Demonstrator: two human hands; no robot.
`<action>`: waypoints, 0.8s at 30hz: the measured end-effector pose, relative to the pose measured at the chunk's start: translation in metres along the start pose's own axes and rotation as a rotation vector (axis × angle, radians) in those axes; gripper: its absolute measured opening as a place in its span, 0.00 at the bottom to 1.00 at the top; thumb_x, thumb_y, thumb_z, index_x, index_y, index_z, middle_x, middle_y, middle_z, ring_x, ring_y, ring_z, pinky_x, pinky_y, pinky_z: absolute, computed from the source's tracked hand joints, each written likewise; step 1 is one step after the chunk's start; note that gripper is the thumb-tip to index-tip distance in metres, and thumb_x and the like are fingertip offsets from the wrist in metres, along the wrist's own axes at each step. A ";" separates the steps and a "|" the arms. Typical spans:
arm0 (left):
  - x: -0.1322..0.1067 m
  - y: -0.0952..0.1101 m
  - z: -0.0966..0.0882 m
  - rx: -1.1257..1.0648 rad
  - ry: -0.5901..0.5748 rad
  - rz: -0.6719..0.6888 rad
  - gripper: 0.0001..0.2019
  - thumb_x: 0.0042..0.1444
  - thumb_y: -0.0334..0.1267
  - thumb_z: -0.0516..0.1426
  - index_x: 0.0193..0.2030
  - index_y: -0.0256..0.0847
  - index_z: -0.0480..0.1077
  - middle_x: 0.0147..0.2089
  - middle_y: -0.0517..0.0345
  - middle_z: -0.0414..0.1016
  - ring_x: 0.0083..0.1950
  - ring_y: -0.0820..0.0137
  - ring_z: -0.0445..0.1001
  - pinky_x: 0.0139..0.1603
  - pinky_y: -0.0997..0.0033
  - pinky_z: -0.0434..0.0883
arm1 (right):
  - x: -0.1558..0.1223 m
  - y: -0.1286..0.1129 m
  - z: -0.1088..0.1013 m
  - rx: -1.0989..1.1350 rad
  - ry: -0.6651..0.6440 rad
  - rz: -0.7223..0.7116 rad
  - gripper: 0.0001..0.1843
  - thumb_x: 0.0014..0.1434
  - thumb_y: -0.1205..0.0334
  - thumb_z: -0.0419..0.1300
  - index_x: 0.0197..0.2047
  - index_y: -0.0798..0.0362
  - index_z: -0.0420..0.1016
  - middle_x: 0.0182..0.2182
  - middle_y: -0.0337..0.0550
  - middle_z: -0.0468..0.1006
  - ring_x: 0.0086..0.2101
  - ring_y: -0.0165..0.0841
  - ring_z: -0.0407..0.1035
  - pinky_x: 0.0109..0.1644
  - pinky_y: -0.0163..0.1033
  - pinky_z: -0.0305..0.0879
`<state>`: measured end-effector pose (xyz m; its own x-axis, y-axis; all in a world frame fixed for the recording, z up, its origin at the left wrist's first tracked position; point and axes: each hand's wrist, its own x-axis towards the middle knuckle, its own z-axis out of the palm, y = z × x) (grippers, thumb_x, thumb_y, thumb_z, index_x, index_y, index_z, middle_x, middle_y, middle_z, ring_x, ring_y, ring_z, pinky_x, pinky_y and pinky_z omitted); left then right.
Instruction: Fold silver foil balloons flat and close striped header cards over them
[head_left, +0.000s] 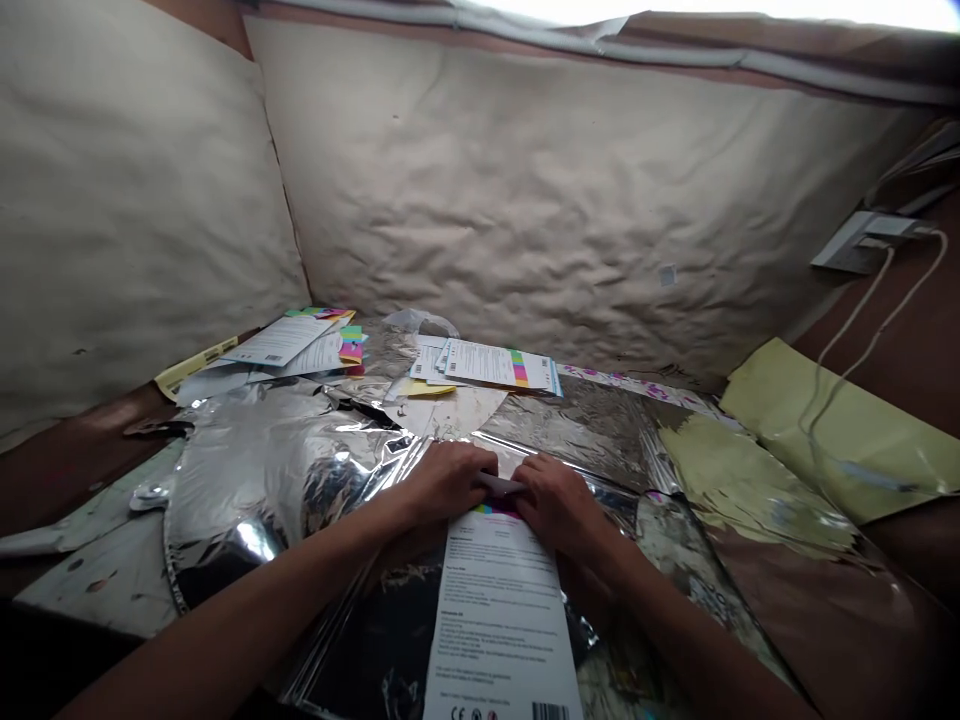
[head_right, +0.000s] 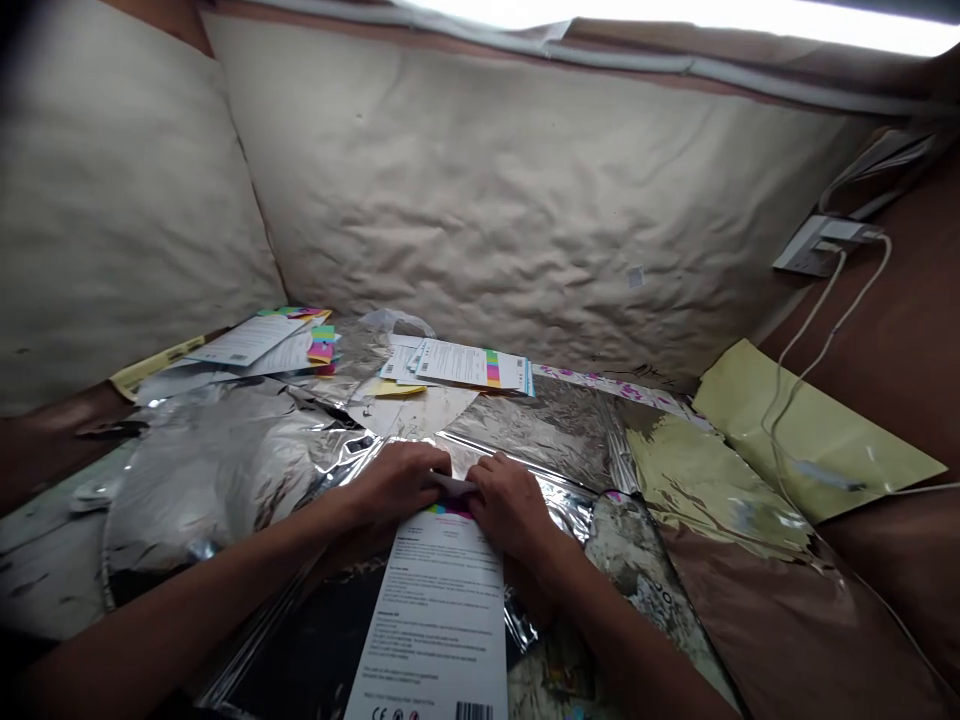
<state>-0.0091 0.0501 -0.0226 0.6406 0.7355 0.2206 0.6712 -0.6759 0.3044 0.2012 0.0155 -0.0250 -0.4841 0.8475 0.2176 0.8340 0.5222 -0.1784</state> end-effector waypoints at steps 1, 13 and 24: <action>0.000 0.001 0.001 0.025 -0.008 0.031 0.07 0.51 0.33 0.60 0.37 0.46 0.75 0.37 0.60 0.79 0.38 0.66 0.76 0.34 0.74 0.61 | -0.002 -0.002 0.001 -0.054 0.019 -0.032 0.05 0.56 0.71 0.59 0.32 0.53 0.73 0.34 0.43 0.76 0.39 0.37 0.67 0.40 0.39 0.56; -0.002 0.001 0.003 0.066 -0.017 0.061 0.05 0.51 0.35 0.61 0.36 0.45 0.75 0.35 0.59 0.79 0.37 0.65 0.76 0.31 0.73 0.59 | 0.006 -0.010 -0.009 -0.263 -0.070 -0.141 0.03 0.57 0.69 0.59 0.34 0.52 0.73 0.33 0.43 0.77 0.36 0.37 0.68 0.42 0.41 0.56; -0.007 0.001 0.009 0.003 0.107 0.182 0.10 0.57 0.29 0.57 0.45 0.45 0.72 0.41 0.60 0.77 0.41 0.67 0.75 0.32 0.73 0.60 | -0.032 -0.040 -0.018 0.242 -0.018 0.166 0.12 0.61 0.63 0.60 0.48 0.46 0.78 0.46 0.45 0.77 0.42 0.38 0.73 0.46 0.43 0.68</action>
<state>-0.0093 0.0438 -0.0325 0.7082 0.6022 0.3686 0.5496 -0.7979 0.2476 0.1883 -0.0337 -0.0077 -0.3528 0.9237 0.1495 0.8158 0.3819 -0.4342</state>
